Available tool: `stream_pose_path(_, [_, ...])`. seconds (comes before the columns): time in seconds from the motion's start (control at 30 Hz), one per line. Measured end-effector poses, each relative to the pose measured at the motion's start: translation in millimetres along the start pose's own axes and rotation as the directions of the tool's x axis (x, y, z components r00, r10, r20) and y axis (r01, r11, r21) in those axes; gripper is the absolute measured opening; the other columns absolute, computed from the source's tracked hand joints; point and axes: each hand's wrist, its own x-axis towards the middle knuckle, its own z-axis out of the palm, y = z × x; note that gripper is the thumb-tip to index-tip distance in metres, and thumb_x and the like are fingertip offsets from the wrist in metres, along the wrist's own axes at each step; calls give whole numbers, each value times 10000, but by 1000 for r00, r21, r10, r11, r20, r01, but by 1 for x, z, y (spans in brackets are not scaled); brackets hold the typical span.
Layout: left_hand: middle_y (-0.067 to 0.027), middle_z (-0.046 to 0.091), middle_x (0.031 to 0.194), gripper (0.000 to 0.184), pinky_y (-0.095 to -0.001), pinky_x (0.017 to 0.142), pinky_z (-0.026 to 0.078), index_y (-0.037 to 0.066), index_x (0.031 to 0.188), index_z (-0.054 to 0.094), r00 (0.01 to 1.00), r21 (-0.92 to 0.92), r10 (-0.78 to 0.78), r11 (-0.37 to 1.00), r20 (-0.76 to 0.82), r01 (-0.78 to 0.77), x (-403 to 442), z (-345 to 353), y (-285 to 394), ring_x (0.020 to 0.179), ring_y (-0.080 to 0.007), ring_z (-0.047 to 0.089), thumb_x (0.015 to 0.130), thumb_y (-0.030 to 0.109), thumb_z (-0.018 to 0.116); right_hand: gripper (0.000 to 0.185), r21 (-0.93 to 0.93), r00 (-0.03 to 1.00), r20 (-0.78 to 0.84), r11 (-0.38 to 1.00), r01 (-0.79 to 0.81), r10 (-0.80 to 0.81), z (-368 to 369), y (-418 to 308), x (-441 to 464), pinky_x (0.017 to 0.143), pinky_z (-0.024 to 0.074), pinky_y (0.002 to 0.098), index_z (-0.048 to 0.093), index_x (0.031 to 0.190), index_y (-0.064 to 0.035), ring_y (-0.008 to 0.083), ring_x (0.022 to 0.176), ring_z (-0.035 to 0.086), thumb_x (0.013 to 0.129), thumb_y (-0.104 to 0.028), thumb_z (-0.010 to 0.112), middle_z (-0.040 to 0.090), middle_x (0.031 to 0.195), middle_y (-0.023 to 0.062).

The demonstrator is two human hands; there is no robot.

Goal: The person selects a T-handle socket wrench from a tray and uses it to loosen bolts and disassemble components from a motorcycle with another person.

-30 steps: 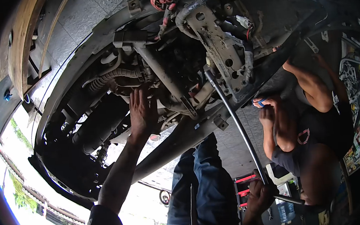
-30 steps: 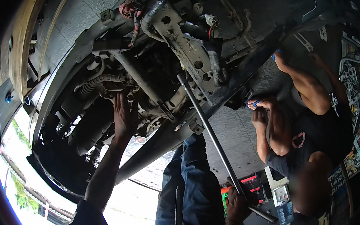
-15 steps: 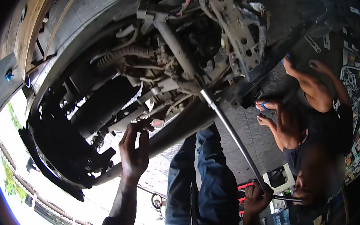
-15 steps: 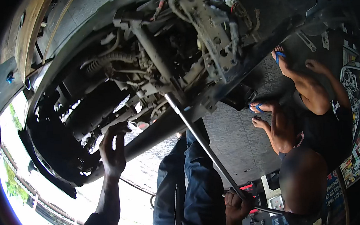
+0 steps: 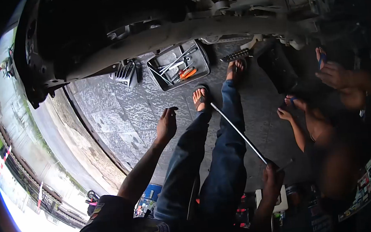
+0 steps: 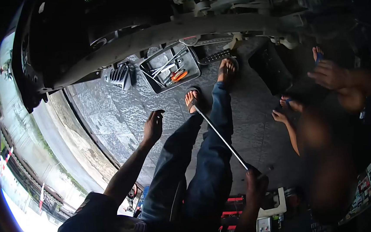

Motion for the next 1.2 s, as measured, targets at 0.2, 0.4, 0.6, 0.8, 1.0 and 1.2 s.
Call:
stream_pose_path(0.2, [-157,553,1030,309,-442,793,479,69,1133,505,997,231,-70,970,-9,71,101,77,-121,966,-352,553,826,98,529,430,-309,973,221,942,129,-61,106,34,109,473,318,293,626,723,12,94,467,418,891,-374,544,437,495,14])
stream_pose_path(0.4, [-174,591,944,161,-454,758,498,40,946,540,993,366,4,930,-120,41,216,116,-150,920,-357,589,817,137,534,335,-224,982,187,972,67,-25,151,91,187,407,235,201,689,990,-22,18,423,302,930,-301,514,315,518,-86])
stream_pose_path(0.6, [-140,556,1049,296,-440,825,472,79,1101,507,986,446,36,894,-165,42,248,128,-184,1012,-330,554,805,92,502,339,-98,990,138,995,-30,44,128,76,198,394,206,200,669,1006,7,12,410,258,933,-267,483,296,500,-84])
stream_pose_path(0.8, [-92,585,1066,328,-458,821,448,149,1090,544,998,573,14,820,-53,19,272,121,-188,1012,-299,570,797,256,649,340,84,976,217,996,-1,-18,119,96,237,412,228,210,680,994,-8,17,427,288,938,-281,487,304,512,-78])
stream_pose_path(1.0, [-85,609,872,171,-410,747,449,129,1013,514,931,668,336,727,-142,-161,277,129,-205,838,-274,612,845,135,487,352,-56,979,186,994,97,-85,143,112,252,421,204,208,660,1008,14,14,439,264,932,-283,486,290,512,-90])
stream_pose_path(1.2, [-149,561,912,102,-457,698,467,75,979,460,936,367,271,913,-224,-177,217,81,-187,851,-379,571,895,130,474,286,-295,747,413,700,651,-521,189,111,249,501,420,312,617,1100,-25,191,521,577,911,-224,538,592,628,115])
